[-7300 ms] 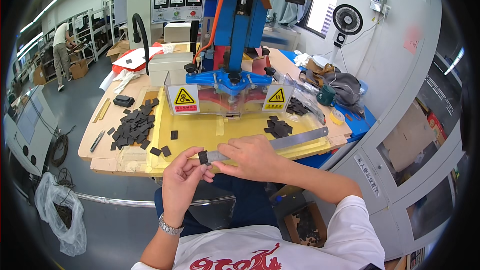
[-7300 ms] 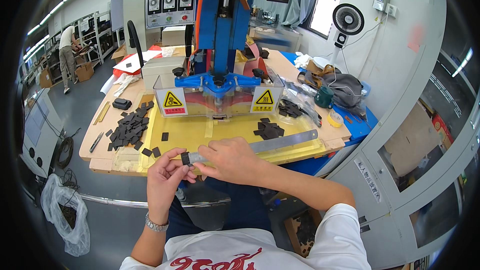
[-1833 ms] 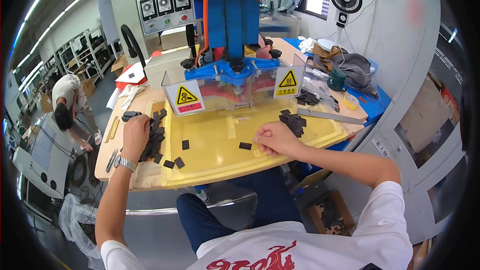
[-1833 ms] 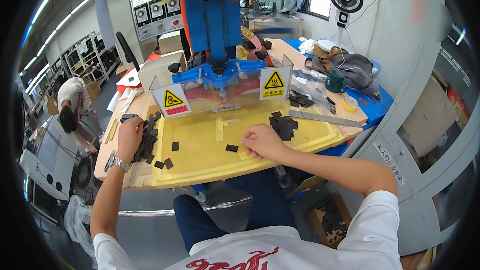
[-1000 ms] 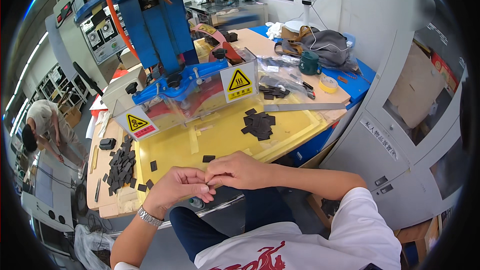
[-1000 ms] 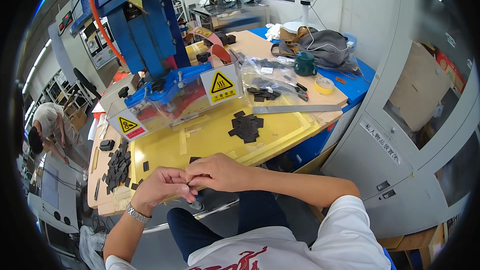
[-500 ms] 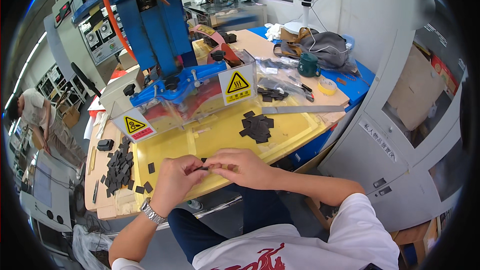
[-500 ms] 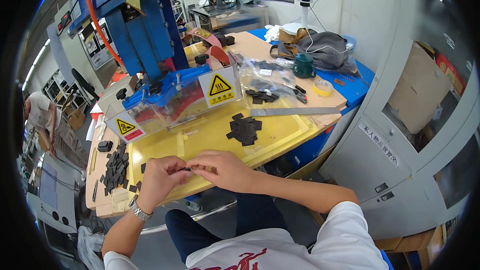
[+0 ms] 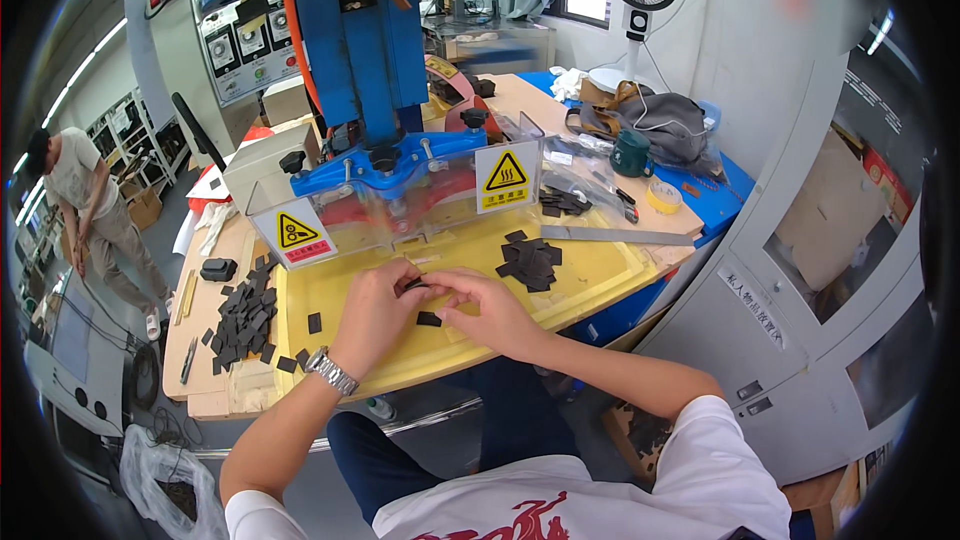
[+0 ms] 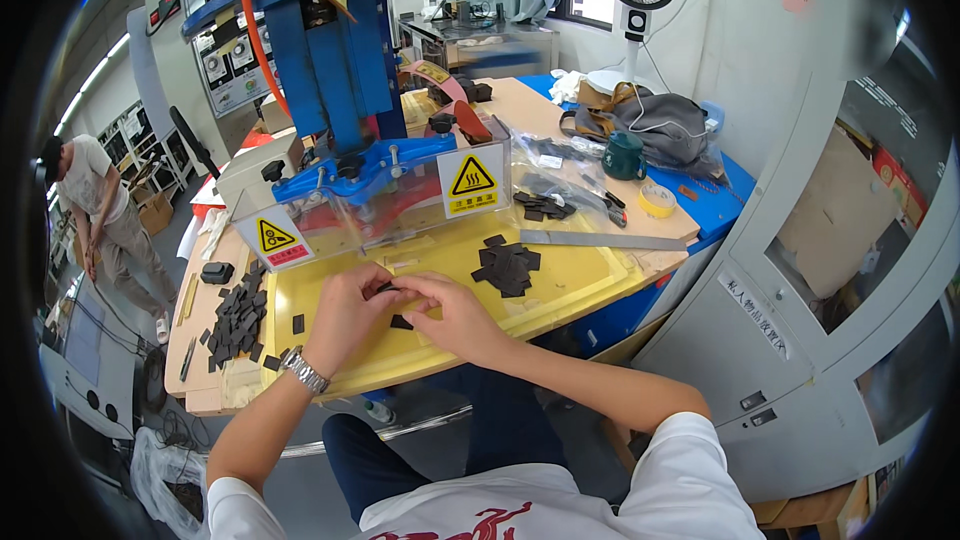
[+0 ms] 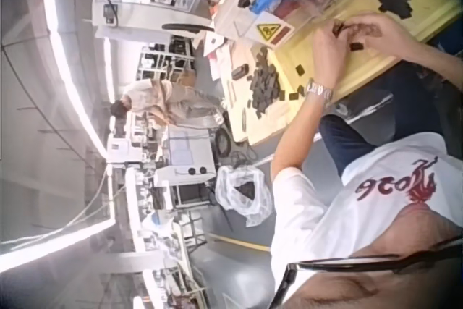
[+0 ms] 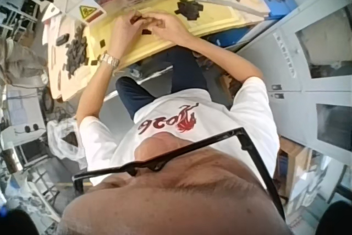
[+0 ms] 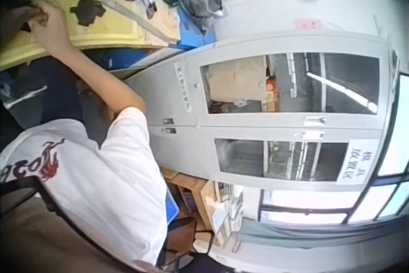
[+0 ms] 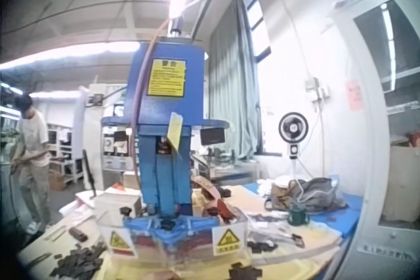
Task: The person positions small black pieces under a press machine to press them, holds and turns the pieces by hand, and measures them using a metal ruler.
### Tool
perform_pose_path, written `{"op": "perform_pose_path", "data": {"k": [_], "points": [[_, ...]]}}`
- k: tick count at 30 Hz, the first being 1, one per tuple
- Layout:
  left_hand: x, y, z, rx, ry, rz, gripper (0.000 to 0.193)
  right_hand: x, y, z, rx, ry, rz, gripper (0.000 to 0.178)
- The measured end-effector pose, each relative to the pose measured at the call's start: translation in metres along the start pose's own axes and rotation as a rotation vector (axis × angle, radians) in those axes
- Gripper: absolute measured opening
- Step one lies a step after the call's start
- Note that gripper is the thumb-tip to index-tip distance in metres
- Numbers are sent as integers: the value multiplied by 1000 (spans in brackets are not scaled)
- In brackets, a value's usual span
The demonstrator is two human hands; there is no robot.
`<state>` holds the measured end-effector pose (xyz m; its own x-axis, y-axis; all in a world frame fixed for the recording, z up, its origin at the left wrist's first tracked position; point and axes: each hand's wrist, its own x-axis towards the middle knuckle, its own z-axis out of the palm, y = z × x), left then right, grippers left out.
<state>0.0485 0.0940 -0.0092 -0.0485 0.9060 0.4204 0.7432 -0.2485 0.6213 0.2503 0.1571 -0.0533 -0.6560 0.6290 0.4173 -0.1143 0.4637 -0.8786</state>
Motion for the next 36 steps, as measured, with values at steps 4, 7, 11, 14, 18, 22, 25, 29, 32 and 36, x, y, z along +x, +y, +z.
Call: {"op": "perform_pose_path", "data": {"k": [4, 7, 11, 14, 18, 22, 25, 29, 32, 36], "points": [[-2, -13, 0, 4, 29, 51, 27, 17, 11, -3, -65, 42, 48, 51], [-14, -19, -14, 150, 40, 43, 26, 34, 24, -10, -151, 78, 131, 52], [-25, -33, -29, 226, 47, 136, 24, 61, 47, -11, -331, 63, 160, 60], [-30, -42, -34, 244, 47, 188, 23, 72, 55, -6, -458, 62, 162, 64], [-33, -44, -37, 249, -27, 199, 21, 76, 55, 0, -479, 51, 209, 67], [-27, -50, -35, 325, -74, 246, 25, 79, 41, 10, -529, 8, 267, 75], [-16, -53, -26, 349, -115, 258, 32, 79, 41, 14, -569, -41, 303, 82], [-3, -66, -6, 410, -106, 290, 37, 79, 43, 14, -549, -55, 290, 86], [6, -75, 10, 487, -21, 349, 40, 80, 53, 16, -563, -39, 235, 88], [10, -73, 20, 593, -30, 338, 44, 76, 53, 13, -555, -44, 236, 86]]}}
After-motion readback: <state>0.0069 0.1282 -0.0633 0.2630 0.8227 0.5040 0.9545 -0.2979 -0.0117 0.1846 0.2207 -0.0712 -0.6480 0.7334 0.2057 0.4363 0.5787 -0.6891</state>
